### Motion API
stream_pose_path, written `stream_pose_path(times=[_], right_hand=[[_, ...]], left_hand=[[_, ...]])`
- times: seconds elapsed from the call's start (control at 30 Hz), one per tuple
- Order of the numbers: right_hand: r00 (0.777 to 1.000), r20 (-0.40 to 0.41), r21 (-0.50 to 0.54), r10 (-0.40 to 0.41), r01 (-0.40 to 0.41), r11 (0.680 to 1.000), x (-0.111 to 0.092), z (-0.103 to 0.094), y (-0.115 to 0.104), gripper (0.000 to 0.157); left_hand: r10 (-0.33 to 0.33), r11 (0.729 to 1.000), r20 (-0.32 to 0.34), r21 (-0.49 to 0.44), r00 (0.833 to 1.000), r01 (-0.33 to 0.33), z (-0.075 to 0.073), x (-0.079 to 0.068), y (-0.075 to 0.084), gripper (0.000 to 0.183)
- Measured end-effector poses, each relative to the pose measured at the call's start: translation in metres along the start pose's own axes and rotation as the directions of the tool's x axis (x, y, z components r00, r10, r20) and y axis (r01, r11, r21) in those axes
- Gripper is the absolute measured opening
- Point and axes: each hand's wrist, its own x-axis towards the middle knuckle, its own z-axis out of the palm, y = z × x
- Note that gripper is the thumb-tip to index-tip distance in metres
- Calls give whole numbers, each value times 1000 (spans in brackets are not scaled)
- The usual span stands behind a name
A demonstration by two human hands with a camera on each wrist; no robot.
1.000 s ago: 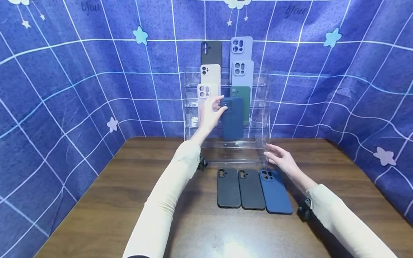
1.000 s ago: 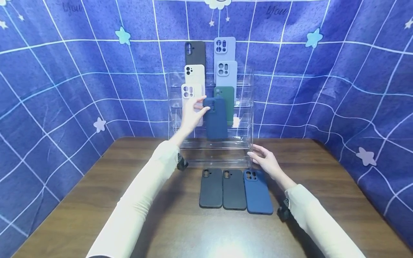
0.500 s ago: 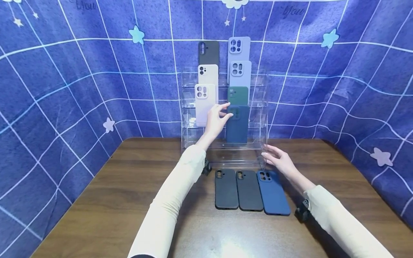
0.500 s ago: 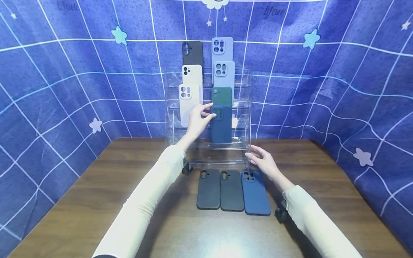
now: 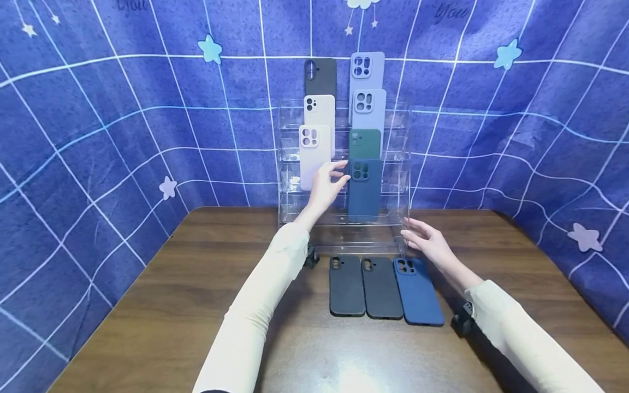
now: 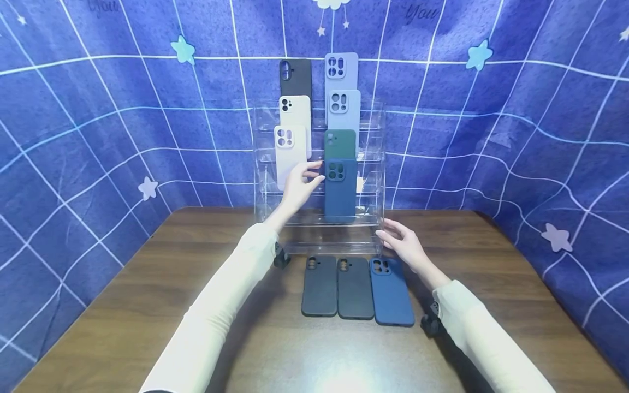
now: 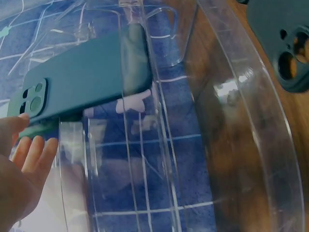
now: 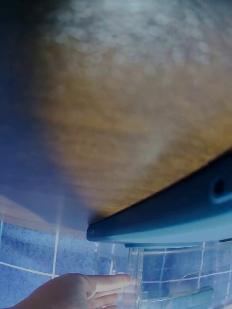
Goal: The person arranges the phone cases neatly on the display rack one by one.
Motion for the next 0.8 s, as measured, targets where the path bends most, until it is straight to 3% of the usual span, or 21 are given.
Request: stream_pose_path(times=[0.4, 0.8], right_hand=[[1000, 7, -13, -8, 8, 1000, -3, 2, -5, 65], [1000, 11, -1, -24, 24, 1000, -4, 2, -5, 65]], left_hand=[[-51, 994, 15, -91, 999, 52, -21, -28, -11, 33], [-32, 991, 120, -128, 992, 47, -31, -71, -14, 31]])
